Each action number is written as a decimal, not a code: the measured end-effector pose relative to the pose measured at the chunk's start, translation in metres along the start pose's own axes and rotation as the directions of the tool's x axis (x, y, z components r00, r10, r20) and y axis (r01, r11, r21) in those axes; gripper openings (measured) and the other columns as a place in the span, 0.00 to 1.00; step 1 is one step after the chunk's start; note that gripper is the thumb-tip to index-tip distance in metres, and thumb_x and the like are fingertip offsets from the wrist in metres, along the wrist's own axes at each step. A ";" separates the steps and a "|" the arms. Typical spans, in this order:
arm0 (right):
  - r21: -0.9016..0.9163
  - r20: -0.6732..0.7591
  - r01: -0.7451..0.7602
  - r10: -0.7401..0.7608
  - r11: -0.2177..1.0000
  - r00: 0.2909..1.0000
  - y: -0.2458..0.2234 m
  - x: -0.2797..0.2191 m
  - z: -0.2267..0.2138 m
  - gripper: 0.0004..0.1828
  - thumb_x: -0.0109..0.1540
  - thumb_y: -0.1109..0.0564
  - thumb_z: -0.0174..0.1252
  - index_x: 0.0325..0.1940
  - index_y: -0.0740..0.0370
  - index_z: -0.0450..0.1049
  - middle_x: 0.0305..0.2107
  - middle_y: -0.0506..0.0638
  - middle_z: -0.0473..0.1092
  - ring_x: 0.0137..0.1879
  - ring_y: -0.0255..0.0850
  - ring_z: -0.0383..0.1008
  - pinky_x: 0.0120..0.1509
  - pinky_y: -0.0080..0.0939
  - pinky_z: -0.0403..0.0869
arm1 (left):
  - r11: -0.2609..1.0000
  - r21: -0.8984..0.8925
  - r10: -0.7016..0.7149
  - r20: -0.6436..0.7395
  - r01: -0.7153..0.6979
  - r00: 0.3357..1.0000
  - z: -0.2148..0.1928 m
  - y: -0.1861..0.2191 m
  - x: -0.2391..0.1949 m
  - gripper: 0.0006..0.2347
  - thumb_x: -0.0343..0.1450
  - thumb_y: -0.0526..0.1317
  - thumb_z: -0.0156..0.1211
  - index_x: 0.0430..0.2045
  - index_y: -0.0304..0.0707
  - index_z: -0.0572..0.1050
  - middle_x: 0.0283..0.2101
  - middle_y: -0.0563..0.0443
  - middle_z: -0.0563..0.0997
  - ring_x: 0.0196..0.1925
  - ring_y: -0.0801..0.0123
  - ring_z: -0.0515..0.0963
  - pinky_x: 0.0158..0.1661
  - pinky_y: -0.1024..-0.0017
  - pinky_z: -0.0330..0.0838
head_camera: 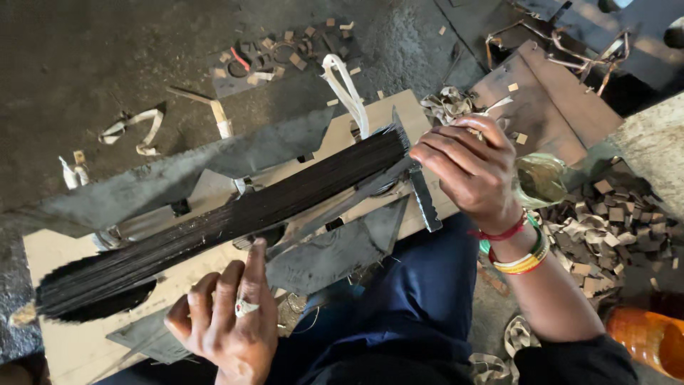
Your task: The person trims the ends of a bundle of black bristles clamped in a wooden jig using a metal blade. They repeatedly align the bristles and scrape the blade across the ends to even them out.
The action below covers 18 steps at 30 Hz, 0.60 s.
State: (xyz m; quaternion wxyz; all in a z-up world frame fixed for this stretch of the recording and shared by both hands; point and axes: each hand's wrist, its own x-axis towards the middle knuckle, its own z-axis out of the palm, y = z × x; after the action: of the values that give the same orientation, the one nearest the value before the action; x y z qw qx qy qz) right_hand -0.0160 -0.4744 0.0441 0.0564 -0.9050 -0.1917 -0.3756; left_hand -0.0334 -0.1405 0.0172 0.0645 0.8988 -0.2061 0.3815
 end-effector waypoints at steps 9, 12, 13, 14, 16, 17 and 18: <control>0.444 -0.189 -0.499 0.622 0.744 0.760 -0.047 -0.019 0.009 0.21 0.61 0.63 0.66 0.57 0.69 0.72 0.53 0.58 0.72 0.56 0.47 0.76 0.62 0.43 0.76 | 0.975 -0.088 -0.196 0.086 0.203 0.977 0.002 -0.009 0.009 0.16 0.73 0.41 0.72 0.56 0.52 0.81 0.52 0.54 0.85 0.59 0.65 0.82 0.69 0.57 0.64; 0.703 0.004 -0.608 0.854 0.367 0.520 -0.063 -0.035 0.038 0.17 0.67 0.64 0.63 0.61 0.67 0.74 0.52 0.52 0.75 0.55 0.37 0.79 0.61 0.35 0.79 | 0.964 -0.039 -0.255 0.160 0.264 0.954 -0.006 -0.002 0.007 0.18 0.66 0.39 0.72 0.52 0.50 0.82 0.47 0.52 0.86 0.59 0.62 0.82 0.69 0.54 0.63; 0.746 0.054 -0.594 0.861 0.302 0.506 -0.069 -0.041 0.048 0.17 0.67 0.64 0.63 0.60 0.68 0.73 0.52 0.52 0.74 0.56 0.36 0.78 0.61 0.33 0.77 | 0.966 -0.042 -0.247 0.154 0.256 0.957 -0.008 -0.001 0.006 0.18 0.67 0.39 0.72 0.52 0.49 0.82 0.47 0.52 0.86 0.59 0.61 0.82 0.69 0.53 0.63; 0.782 0.105 -0.577 0.864 0.234 0.493 -0.074 -0.047 0.055 0.17 0.67 0.64 0.63 0.60 0.70 0.73 0.51 0.53 0.73 0.56 0.35 0.76 0.61 0.32 0.75 | 0.968 -0.044 -0.239 0.148 0.248 0.960 -0.010 0.001 0.005 0.18 0.67 0.39 0.72 0.53 0.49 0.81 0.47 0.51 0.85 0.59 0.60 0.82 0.69 0.53 0.63; 0.802 0.095 -0.560 0.882 0.206 0.461 -0.075 -0.050 0.065 0.14 0.66 0.66 0.64 0.56 0.73 0.75 0.49 0.52 0.73 0.53 0.33 0.76 0.56 0.30 0.77 | 0.966 -0.065 -0.241 0.141 0.252 0.960 -0.010 0.005 0.005 0.18 0.69 0.40 0.72 0.55 0.50 0.81 0.48 0.51 0.85 0.59 0.59 0.81 0.68 0.53 0.63; 0.812 0.091 -0.550 0.891 0.193 0.446 -0.074 -0.050 0.069 0.13 0.66 0.67 0.65 0.54 0.74 0.76 0.49 0.52 0.73 0.51 0.33 0.76 0.54 0.29 0.77 | 0.962 -0.081 -0.249 0.147 0.262 0.957 -0.010 0.007 0.005 0.18 0.70 0.40 0.72 0.56 0.51 0.80 0.49 0.52 0.85 0.60 0.59 0.81 0.68 0.54 0.63; 0.802 0.071 -0.558 0.894 0.213 0.442 -0.076 -0.049 0.070 0.12 0.65 0.68 0.65 0.53 0.74 0.76 0.48 0.52 0.72 0.51 0.33 0.76 0.54 0.29 0.77 | 0.957 -0.097 -0.256 0.153 0.272 0.955 -0.009 0.008 0.005 0.18 0.71 0.41 0.72 0.57 0.51 0.80 0.50 0.52 0.84 0.61 0.59 0.81 0.68 0.55 0.64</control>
State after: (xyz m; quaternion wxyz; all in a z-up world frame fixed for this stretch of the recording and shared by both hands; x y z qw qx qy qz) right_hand -0.0312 -0.4024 -0.0431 0.6254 -0.6699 0.1566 -0.3682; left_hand -0.0401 -0.1470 0.0267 0.1528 0.9373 -0.1100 0.2933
